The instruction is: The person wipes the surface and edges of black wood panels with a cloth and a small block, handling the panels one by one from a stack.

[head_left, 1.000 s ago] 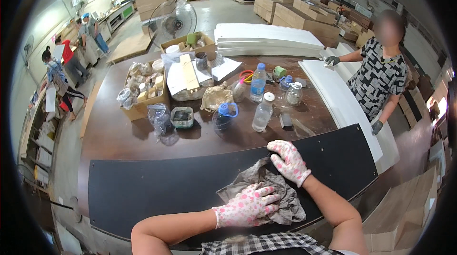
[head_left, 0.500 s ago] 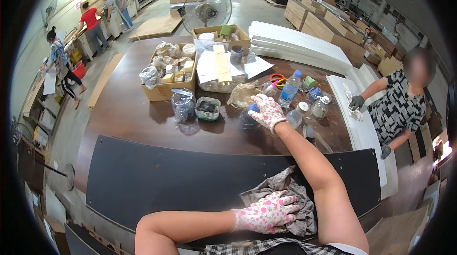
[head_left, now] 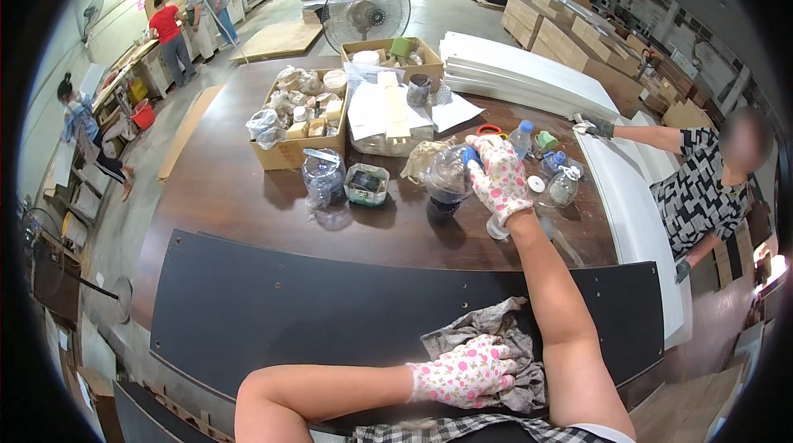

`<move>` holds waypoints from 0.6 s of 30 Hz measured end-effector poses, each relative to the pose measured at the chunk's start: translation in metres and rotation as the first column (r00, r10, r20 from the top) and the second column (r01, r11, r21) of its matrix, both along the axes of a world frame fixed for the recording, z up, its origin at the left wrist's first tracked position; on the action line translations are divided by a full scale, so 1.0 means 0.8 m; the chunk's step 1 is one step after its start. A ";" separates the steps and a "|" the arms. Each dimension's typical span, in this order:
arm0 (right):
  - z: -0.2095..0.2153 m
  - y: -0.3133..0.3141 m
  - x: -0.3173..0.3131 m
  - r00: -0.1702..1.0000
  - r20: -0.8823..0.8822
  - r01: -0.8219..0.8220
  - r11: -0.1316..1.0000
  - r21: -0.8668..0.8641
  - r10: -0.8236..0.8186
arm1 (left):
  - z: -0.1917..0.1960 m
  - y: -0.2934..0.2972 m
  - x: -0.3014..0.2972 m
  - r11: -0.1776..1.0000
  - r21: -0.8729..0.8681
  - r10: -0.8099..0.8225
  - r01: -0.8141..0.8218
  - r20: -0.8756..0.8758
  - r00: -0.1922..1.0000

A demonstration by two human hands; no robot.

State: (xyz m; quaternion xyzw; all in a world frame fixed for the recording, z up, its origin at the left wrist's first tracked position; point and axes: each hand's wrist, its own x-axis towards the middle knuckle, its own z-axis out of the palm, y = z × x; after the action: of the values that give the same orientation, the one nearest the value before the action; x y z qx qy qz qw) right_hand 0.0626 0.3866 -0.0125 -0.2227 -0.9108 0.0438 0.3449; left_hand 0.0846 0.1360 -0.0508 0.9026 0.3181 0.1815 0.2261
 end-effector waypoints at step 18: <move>-0.058 -0.045 -0.135 0.857 0.432 -0.269 0.959 -0.091 0.281 | -0.015 0.002 0.001 0.997 0.080 -0.002 -0.004 0.068 0.998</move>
State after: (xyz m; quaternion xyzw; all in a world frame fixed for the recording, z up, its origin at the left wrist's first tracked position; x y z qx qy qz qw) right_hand -0.0452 0.3505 -0.0592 -0.0993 -0.9867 0.0538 0.1172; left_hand 0.0851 0.1372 -0.0626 0.9042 0.3031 0.2246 0.2003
